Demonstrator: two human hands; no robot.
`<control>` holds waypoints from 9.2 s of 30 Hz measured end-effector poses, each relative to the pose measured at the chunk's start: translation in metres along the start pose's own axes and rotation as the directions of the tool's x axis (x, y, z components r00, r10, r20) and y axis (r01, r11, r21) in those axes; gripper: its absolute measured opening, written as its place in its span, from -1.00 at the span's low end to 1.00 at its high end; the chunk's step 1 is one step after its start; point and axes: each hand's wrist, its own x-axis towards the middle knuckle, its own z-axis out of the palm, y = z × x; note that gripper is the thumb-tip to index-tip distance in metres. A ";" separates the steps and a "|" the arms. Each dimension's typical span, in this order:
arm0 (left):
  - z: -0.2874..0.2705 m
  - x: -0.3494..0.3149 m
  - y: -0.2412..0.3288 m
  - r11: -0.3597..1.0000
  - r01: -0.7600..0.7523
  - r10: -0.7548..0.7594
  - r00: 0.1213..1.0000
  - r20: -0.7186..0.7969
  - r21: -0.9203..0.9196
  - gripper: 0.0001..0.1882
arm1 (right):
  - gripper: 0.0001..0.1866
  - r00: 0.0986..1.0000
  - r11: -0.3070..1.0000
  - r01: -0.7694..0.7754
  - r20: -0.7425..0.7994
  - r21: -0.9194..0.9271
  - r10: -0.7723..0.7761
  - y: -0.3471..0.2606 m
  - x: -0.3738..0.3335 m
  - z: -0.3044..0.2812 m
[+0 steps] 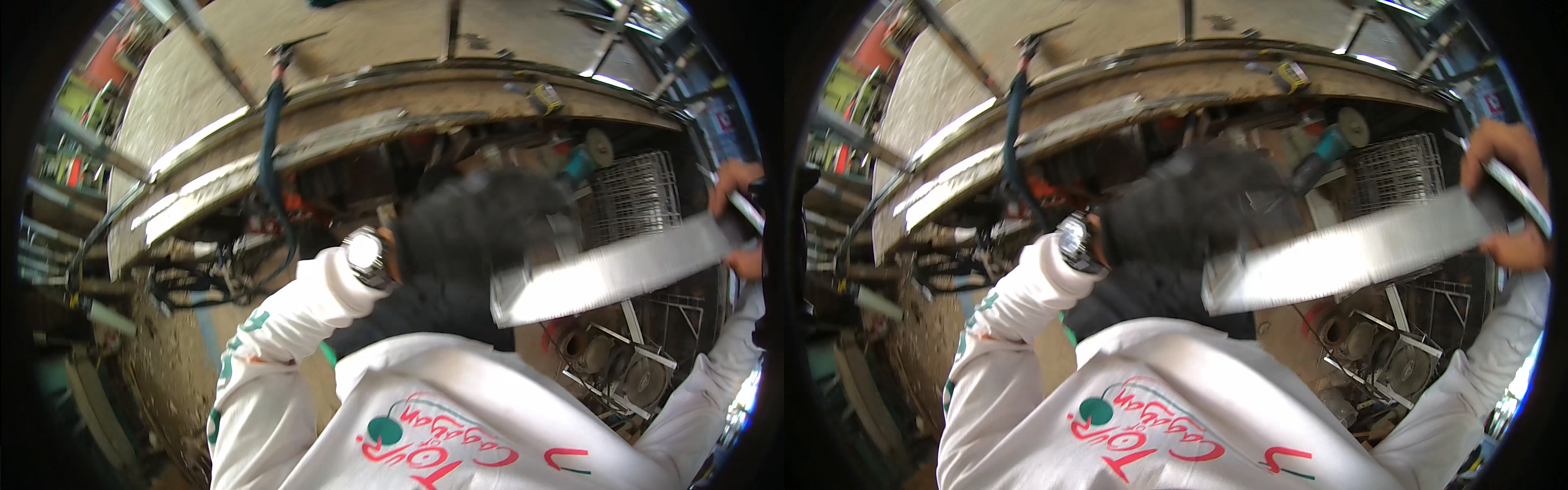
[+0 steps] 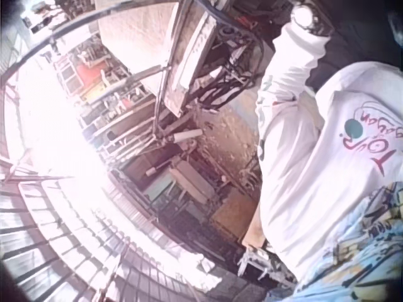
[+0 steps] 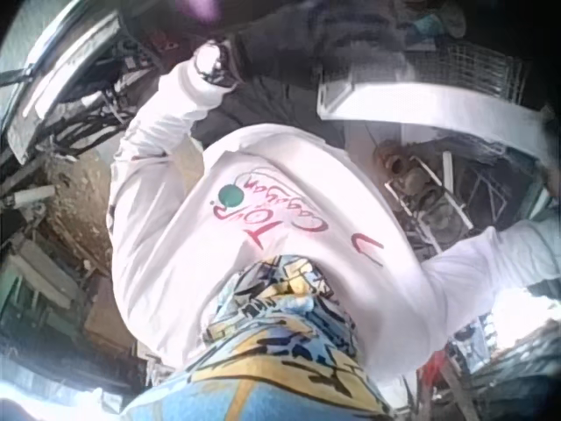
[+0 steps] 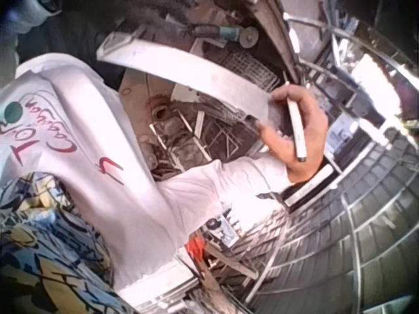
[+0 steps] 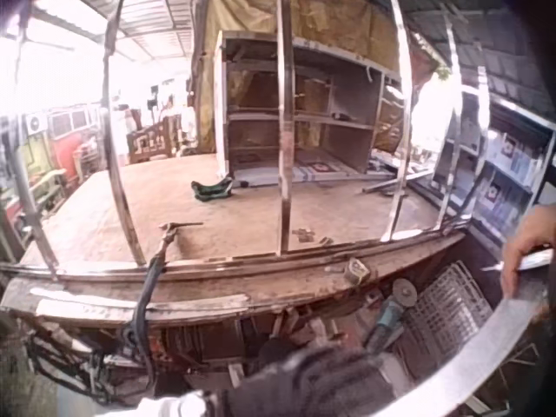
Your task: The person measures and marks metal strips with a tape measure and marker, then uses an angle grinder to cut and smooth the edges. They repeatedly check fitment against a metal frame and adjust the pieces with pliers and the grinder.
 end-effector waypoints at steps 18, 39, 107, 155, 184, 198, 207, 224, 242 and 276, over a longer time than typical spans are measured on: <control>-0.025 -0.116 0.161 0.907 0.417 -0.420 0.905 -0.064 -0.058 -0.51 | -0.74 0.500 0.699 0.570 -0.857 0.432 0.123 -0.039 0.134 0.149; -0.027 -0.135 0.110 0.725 0.688 -0.683 0.720 -0.127 0.001 -0.52 | -0.41 0.792 0.967 0.082 -0.573 -0.241 -0.210 0.047 0.353 0.264; 0.038 -0.033 0.023 0.893 0.377 -0.428 0.880 0.208 0.245 -0.24 | -0.74 0.550 -0.368 0.529 0.021 0.764 0.835 -0.103 0.152 0.376; 0.063 -0.042 -0.026 0.922 0.387 -0.381 0.891 0.247 0.025 -0.31 | -0.47 0.826 -0.630 0.437 -0.009 0.642 0.563 -0.047 0.140 0.422; 0.059 -0.036 -0.027 0.922 0.386 -0.366 0.887 0.283 -0.018 -0.25 | -0.81 0.611 -0.281 0.296 0.045 0.913 0.790 -0.050 0.146 0.395; 0.053 -0.028 -0.022 0.911 0.403 -0.370 0.892 0.260 -0.084 -0.39 | -0.84 0.562 -0.246 0.360 0.002 0.900 0.827 -0.058 0.148 0.391; 0.052 -0.028 -0.018 0.907 0.419 -0.395 0.876 0.276 -0.032 -0.38 | -0.85 0.543 -0.233 0.365 -0.002 0.901 0.840 -0.061 0.150 0.392; 0.059 -0.035 -0.033 0.884 0.441 -0.391 0.879 0.275 -0.153 -0.37 | -0.85 0.560 -0.214 0.368 -0.032 0.905 0.828 -0.059 0.150 0.397; 0.060 -0.030 -0.035 0.903 0.420 -0.366 0.859 0.359 -0.085 -0.55 | -0.71 0.498 -0.121 0.291 -0.042 0.949 0.866 -0.062 0.145 0.406; 0.060 -0.025 -0.034 0.894 0.446 -0.397 0.835 0.381 -0.045 -0.50 | -0.70 0.518 0.785 0.149 -0.724 0.601 0.455 -0.079 0.129 0.415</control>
